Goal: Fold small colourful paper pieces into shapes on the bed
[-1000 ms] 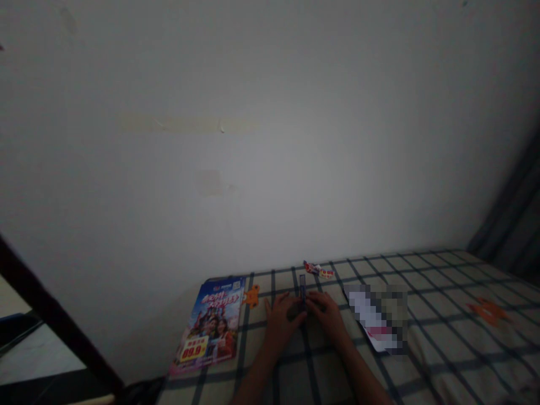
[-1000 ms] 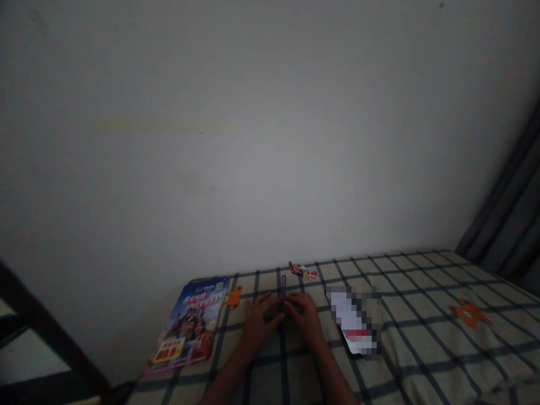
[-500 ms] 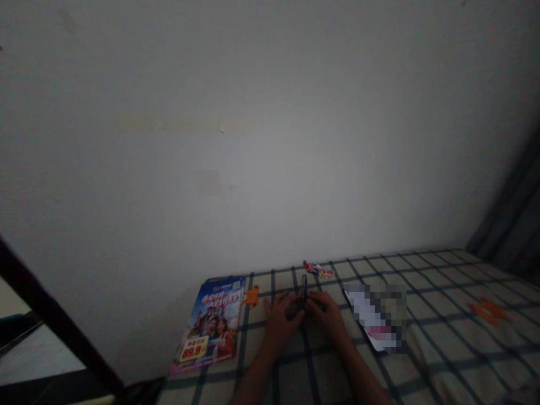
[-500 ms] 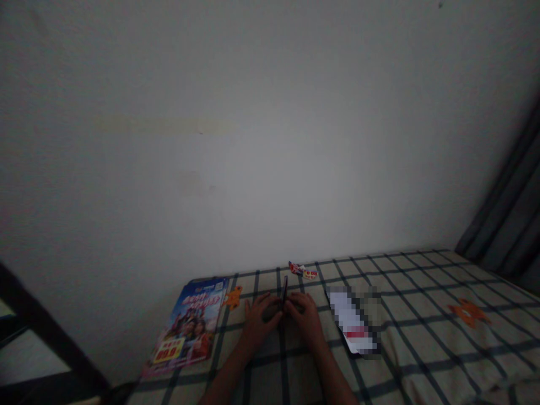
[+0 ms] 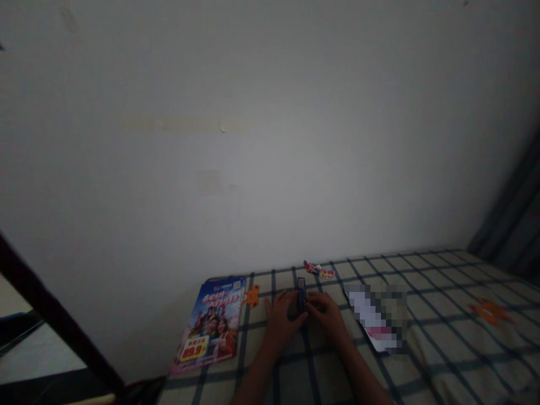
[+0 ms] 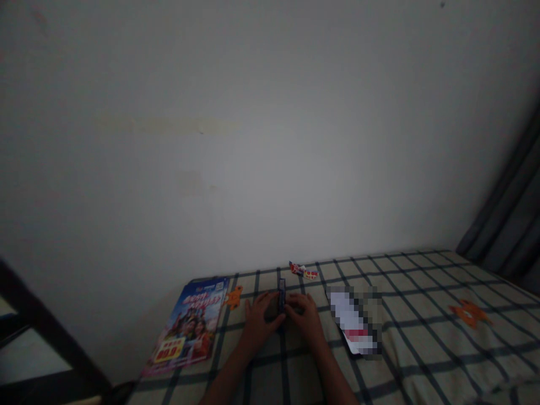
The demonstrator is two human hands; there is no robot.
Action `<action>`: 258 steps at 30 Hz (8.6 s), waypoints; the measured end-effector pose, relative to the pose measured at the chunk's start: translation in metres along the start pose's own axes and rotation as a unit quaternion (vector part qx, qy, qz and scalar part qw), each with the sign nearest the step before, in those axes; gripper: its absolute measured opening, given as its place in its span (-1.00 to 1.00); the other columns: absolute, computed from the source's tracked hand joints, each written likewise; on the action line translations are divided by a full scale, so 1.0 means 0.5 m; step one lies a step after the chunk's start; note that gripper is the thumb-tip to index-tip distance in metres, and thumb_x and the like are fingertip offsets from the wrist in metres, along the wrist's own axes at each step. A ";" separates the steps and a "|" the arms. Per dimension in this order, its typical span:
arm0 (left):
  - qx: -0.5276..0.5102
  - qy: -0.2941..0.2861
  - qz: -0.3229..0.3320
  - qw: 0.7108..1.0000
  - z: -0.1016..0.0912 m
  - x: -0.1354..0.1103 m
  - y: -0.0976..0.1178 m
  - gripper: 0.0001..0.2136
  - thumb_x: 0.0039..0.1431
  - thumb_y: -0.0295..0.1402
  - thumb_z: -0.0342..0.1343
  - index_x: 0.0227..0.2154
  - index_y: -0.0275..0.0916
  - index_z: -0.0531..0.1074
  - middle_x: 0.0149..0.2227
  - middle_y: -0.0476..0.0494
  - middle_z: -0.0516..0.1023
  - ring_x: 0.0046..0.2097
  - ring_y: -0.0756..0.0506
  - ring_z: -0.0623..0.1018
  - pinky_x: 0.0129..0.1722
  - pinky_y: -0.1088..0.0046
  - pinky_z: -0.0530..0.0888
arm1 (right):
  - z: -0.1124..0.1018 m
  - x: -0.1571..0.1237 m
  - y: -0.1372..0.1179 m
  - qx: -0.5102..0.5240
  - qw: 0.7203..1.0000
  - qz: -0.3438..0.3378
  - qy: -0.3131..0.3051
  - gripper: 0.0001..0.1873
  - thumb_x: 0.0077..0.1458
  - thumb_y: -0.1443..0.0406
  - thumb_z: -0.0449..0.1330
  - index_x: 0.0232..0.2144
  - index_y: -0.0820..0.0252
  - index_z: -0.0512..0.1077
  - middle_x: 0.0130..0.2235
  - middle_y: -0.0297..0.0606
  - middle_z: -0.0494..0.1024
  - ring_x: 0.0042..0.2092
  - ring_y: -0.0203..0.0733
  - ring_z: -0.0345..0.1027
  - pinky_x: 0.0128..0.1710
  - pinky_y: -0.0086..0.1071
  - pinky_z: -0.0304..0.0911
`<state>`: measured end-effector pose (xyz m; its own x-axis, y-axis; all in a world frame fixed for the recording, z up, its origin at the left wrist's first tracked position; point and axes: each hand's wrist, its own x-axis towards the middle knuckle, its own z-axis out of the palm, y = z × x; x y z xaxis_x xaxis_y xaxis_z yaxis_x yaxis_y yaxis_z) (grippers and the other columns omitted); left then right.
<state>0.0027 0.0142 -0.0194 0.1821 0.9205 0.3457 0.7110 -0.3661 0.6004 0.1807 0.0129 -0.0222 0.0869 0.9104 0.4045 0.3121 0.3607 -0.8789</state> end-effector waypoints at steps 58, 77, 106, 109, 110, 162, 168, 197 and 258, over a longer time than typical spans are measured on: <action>-0.004 0.001 -0.011 1.000 -0.032 0.016 -0.007 -0.62 0.05 -0.31 0.28 -0.03 0.10 0.56 -0.03 -0.10 0.62 0.13 -0.30 0.44 0.22 -0.13 0.12 | -0.001 0.002 0.033 0.037 0.999 0.023 0.030 -0.63 0.02 0.03 0.28 -0.22 0.14 0.56 -0.21 -0.13 0.63 -0.16 0.02 0.50 -0.08 -0.13 0.40; -0.015 0.085 -0.009 0.996 -0.016 0.001 0.002 -0.44 0.01 0.03 0.26 0.06 -0.09 0.47 -0.12 -0.14 0.59 0.01 -0.29 0.51 0.23 -0.19 0.13 | -0.001 -0.005 0.027 -0.027 0.996 0.027 0.087 -0.68 0.03 0.03 0.22 -0.32 0.15 0.51 -0.35 -0.21 0.58 -0.28 -0.07 0.46 -0.24 -0.25 0.37; -0.139 0.058 -0.033 0.988 -0.031 0.006 -0.006 -0.74 0.15 -0.20 0.11 -0.14 -0.04 0.59 -0.10 -0.11 0.67 -0.01 -0.25 0.57 0.32 -0.30 -0.24 | -0.002 -0.005 0.030 0.004 0.998 -0.020 0.061 -0.65 0.07 0.04 0.24 -0.19 0.12 0.55 -0.16 -0.13 0.60 -0.15 -0.03 0.50 -0.06 -0.13 0.42; -0.138 0.055 -0.042 0.988 -0.034 0.007 -0.004 -0.76 0.14 -0.20 0.11 -0.18 -0.04 0.60 -0.13 -0.10 0.68 -0.04 -0.24 0.59 0.32 -0.29 -0.20 | -0.003 -0.006 0.025 -0.010 0.998 -0.033 0.055 -0.70 0.05 0.09 0.25 -0.22 0.10 0.57 -0.19 -0.15 0.60 -0.14 -0.03 0.48 -0.06 -0.15 0.40; -0.136 0.056 -0.046 0.988 -0.035 0.008 -0.003 -0.76 0.13 -0.20 0.11 -0.20 -0.05 0.60 -0.14 -0.10 0.69 -0.04 -0.24 0.60 0.32 -0.29 -0.20 | -0.004 -0.007 0.023 -0.014 0.998 -0.037 0.056 -0.73 0.04 0.11 0.25 -0.24 0.10 0.57 -0.20 -0.15 0.61 -0.14 -0.03 0.47 -0.07 -0.15 0.40; -0.209 0.051 -0.053 0.975 -0.045 0.012 -0.003 -0.74 0.08 -0.19 0.22 -0.16 -0.06 0.61 -0.17 -0.12 0.70 -0.12 -0.24 0.65 0.33 -0.27 -0.31 | -0.010 -0.006 0.007 0.054 0.996 0.035 0.060 -0.48 0.00 -0.09 0.28 -0.12 0.11 0.58 -0.09 -0.09 0.62 -0.05 0.07 0.49 0.04 -0.05 0.37; -0.199 0.054 -0.053 0.977 -0.043 0.012 -0.004 -0.77 0.06 -0.24 0.23 -0.20 -0.07 0.63 -0.15 -0.13 0.69 -0.10 -0.26 0.64 0.33 -0.29 -0.28 | -0.010 -0.003 0.017 0.008 0.999 -0.007 0.051 -0.54 0.05 -0.12 0.23 -0.22 0.05 0.63 -0.12 -0.11 0.62 -0.01 0.04 0.45 0.10 -0.04 0.32; -0.163 0.105 -0.049 0.980 -0.034 0.015 -0.020 -0.80 0.02 -0.20 0.24 -0.29 -0.08 0.64 -0.23 -0.11 0.70 -0.12 -0.24 0.63 0.20 -0.10 0.30 | -0.006 -0.006 0.051 -0.020 0.997 -0.008 0.071 -0.64 0.09 -0.03 0.21 -0.32 0.07 0.63 -0.06 -0.08 0.59 -0.01 0.04 0.44 0.05 -0.04 0.34; -0.086 0.101 -0.096 0.987 -0.037 0.008 0.005 -0.85 0.07 -0.18 0.20 -0.43 -0.09 0.61 -0.28 -0.09 0.67 -0.09 -0.26 0.57 0.25 -0.21 0.06 | 0.001 -0.010 0.010 -0.091 0.994 -0.061 -0.020 -0.63 0.08 -0.05 0.23 -0.52 0.05 0.57 -0.39 -0.23 0.52 -0.20 -0.08 0.35 -0.12 -0.24 0.22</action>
<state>-0.0073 0.0141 -0.0032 -0.0966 0.9352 0.3408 0.5910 -0.2216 0.7756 0.1812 0.0105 -0.0287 0.0024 0.8709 0.4915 0.4848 0.4288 -0.7623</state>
